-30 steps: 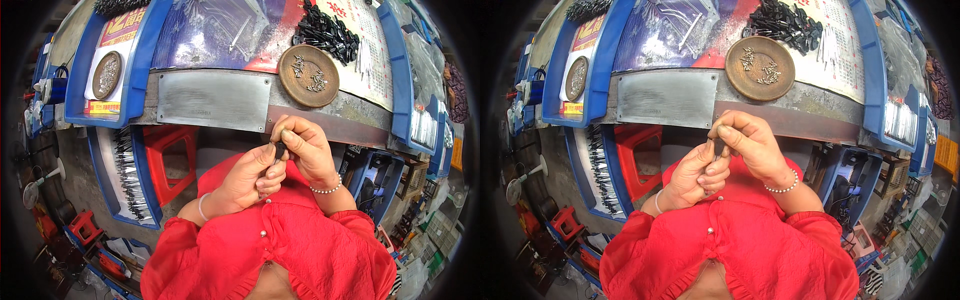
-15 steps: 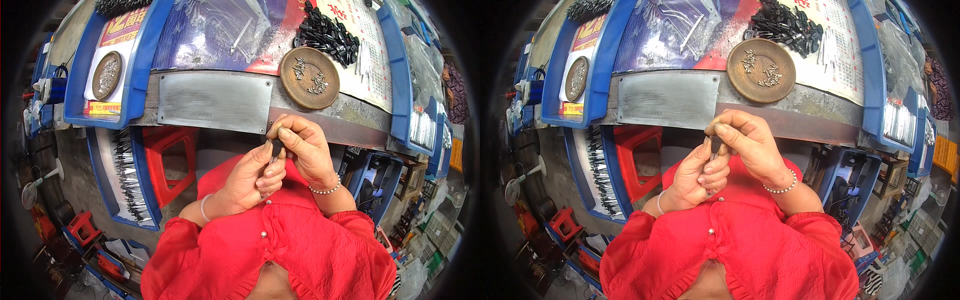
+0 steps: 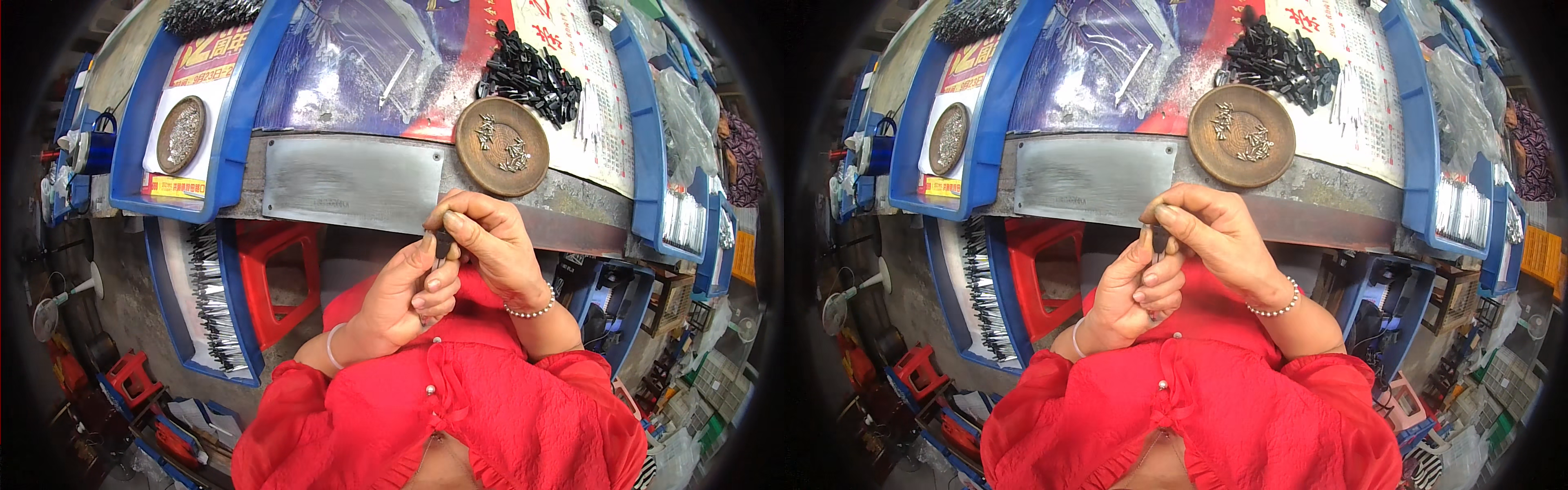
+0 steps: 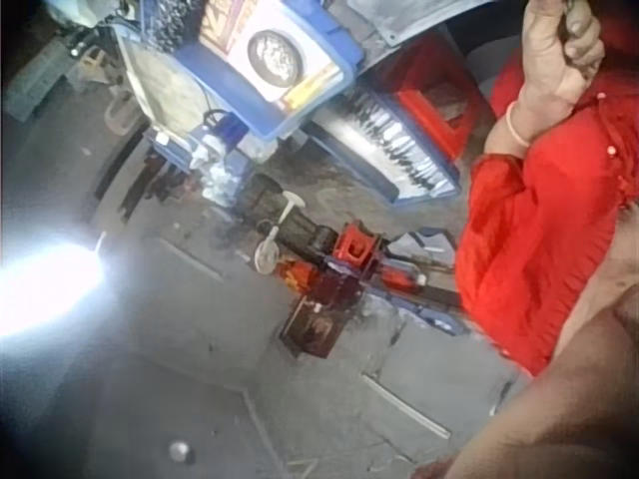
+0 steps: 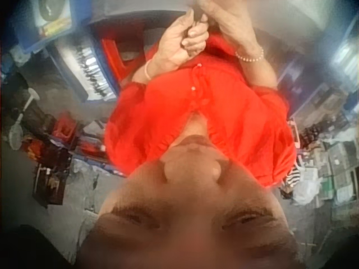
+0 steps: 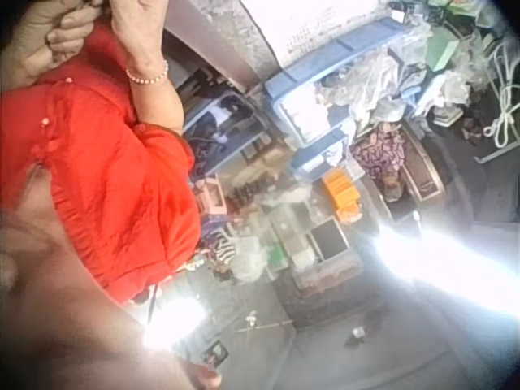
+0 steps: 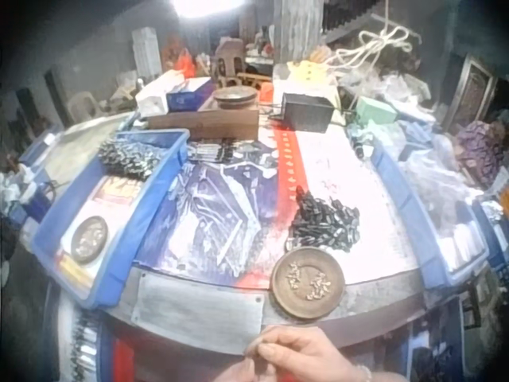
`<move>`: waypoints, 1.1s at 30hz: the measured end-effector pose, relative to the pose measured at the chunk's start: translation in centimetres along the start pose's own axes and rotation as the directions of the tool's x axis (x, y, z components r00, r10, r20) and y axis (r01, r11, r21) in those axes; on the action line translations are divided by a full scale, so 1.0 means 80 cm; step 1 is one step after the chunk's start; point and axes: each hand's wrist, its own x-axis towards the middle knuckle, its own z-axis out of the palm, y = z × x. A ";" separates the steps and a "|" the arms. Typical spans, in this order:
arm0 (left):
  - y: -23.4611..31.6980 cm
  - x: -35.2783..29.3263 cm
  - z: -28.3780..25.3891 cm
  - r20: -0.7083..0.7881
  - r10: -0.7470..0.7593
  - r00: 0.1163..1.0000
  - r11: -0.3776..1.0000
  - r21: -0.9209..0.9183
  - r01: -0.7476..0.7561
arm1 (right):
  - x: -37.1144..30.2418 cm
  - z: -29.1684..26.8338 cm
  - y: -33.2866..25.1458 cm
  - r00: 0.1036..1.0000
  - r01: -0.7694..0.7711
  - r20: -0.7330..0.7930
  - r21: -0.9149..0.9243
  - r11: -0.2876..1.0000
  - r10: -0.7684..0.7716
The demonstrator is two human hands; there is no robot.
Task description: Manually assembling small metal and plastic parts at a workstation.
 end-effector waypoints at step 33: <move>0.026 0.001 -0.005 -0.051 0.132 0.990 0.982 0.142 -0.123 | 0.058 -0.081 -0.073 0.934 0.124 0.138 -0.990 -0.062 -0.329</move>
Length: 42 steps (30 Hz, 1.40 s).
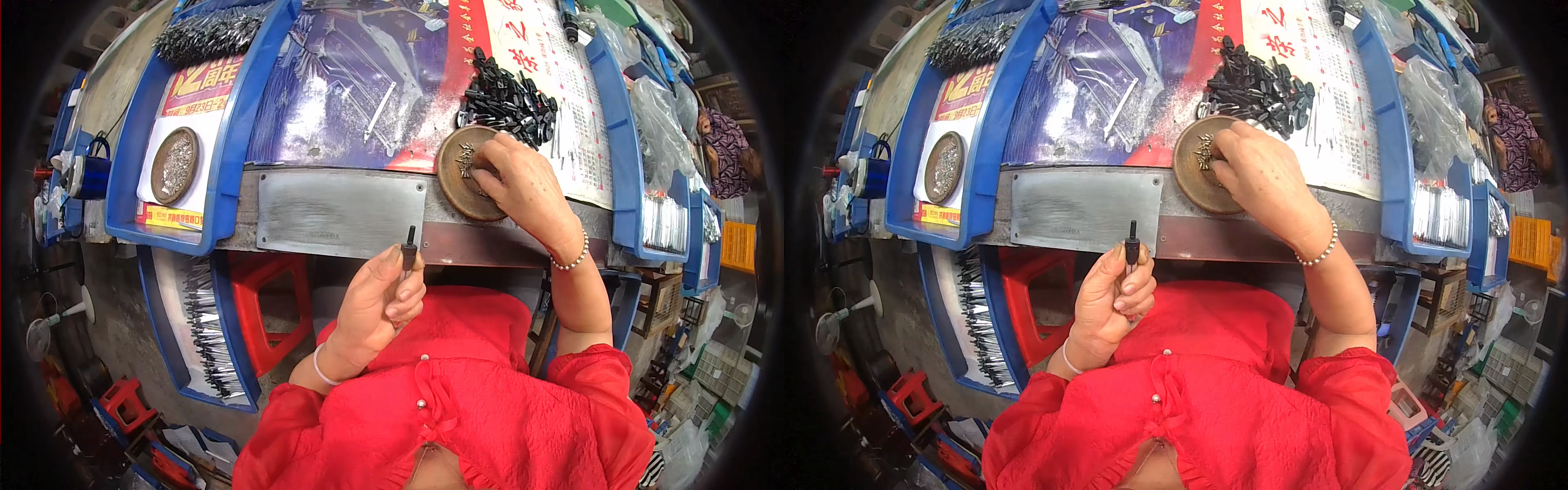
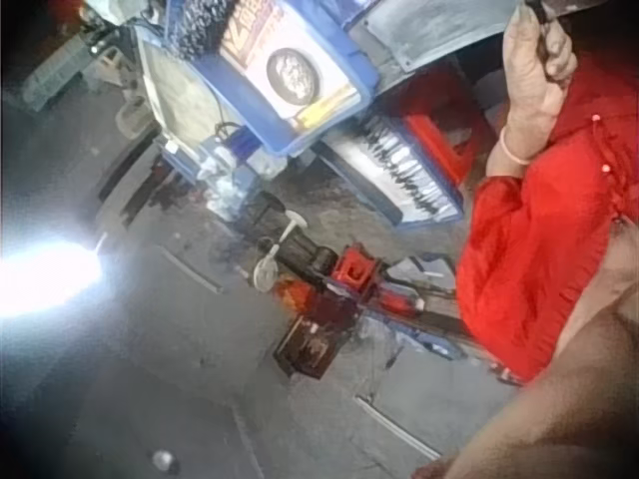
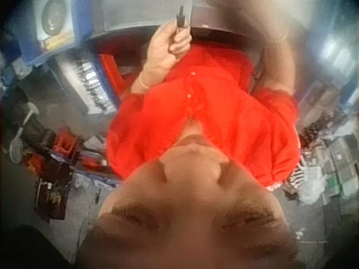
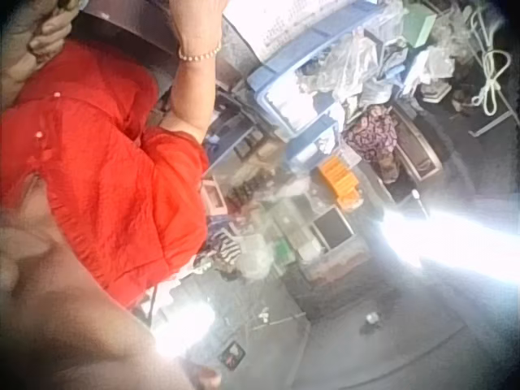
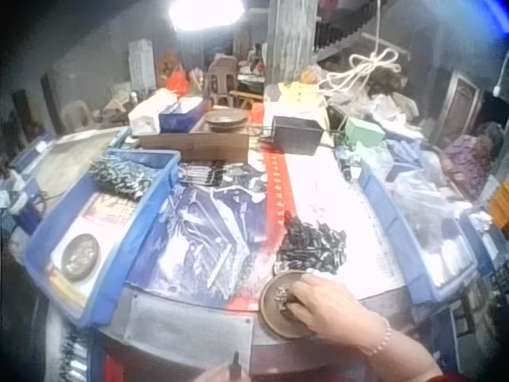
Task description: Manually assembling small metal and plastic parts at a workstation.
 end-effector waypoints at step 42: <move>-0.023 0.006 0.006 -0.079 0.101 0.992 0.970 0.228 -0.080 | -0.079 0.011 -0.083 1.000 0.013 0.001 0.784 0.621 -0.023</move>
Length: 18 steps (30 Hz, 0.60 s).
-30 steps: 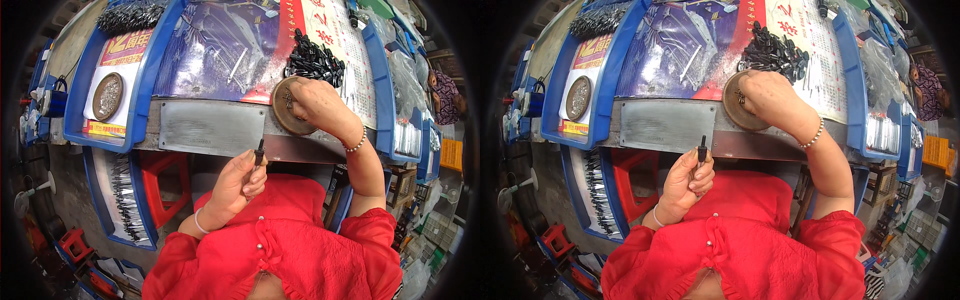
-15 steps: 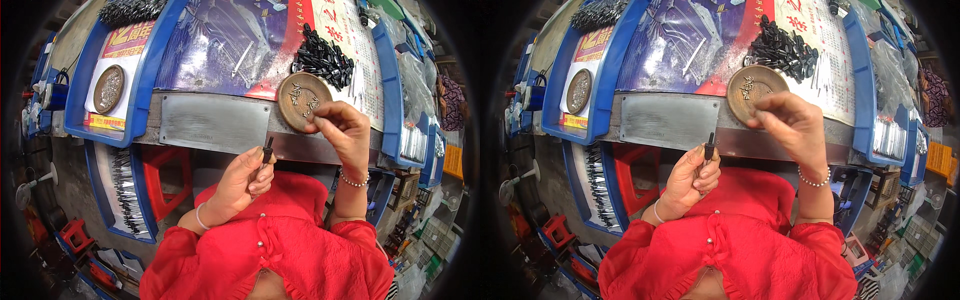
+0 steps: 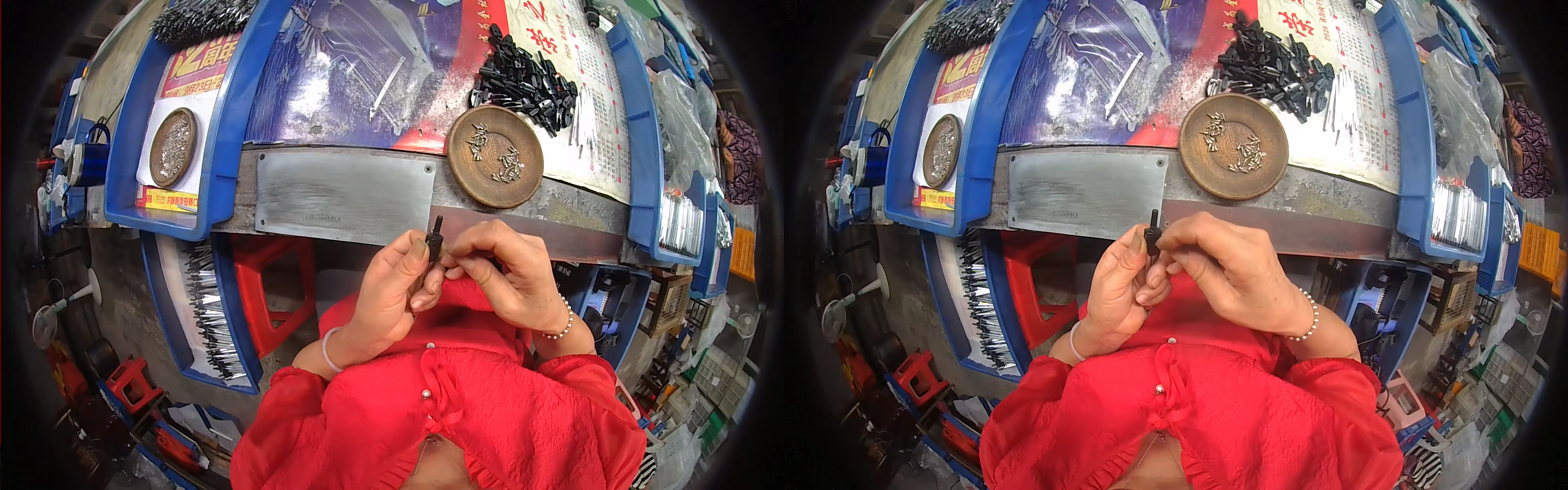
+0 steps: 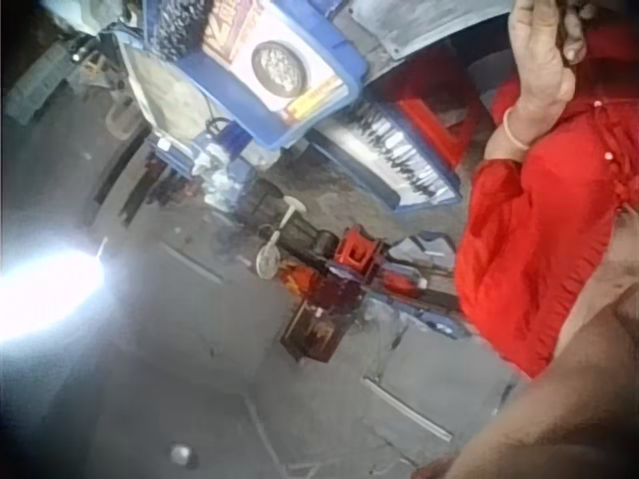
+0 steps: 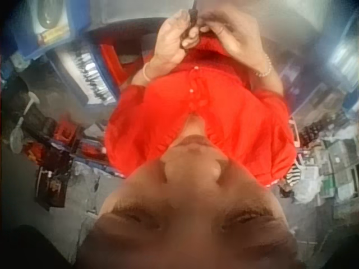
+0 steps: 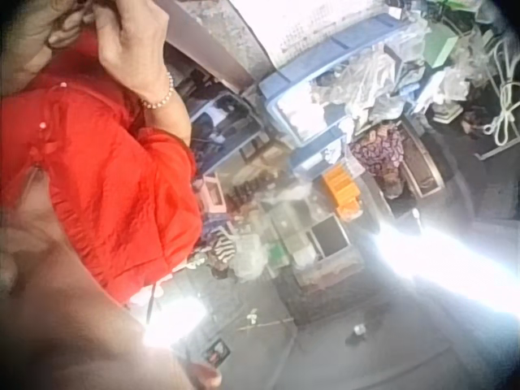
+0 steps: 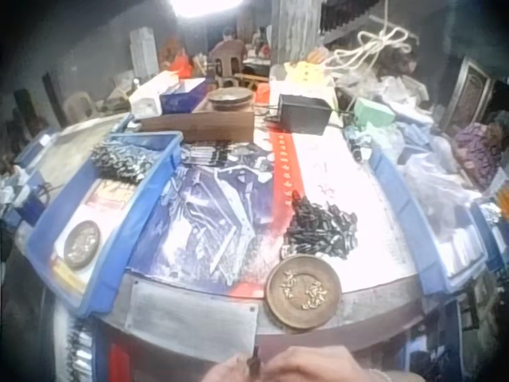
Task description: Manually assembling small metal and plastic parts at a workstation.
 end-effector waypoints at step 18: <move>0.003 -0.002 0.004 -0.007 -0.064 0.998 0.998 -0.021 0.064 | 0.006 0.010 0.000 0.983 -0.181 0.042 0.001 0.983 0.181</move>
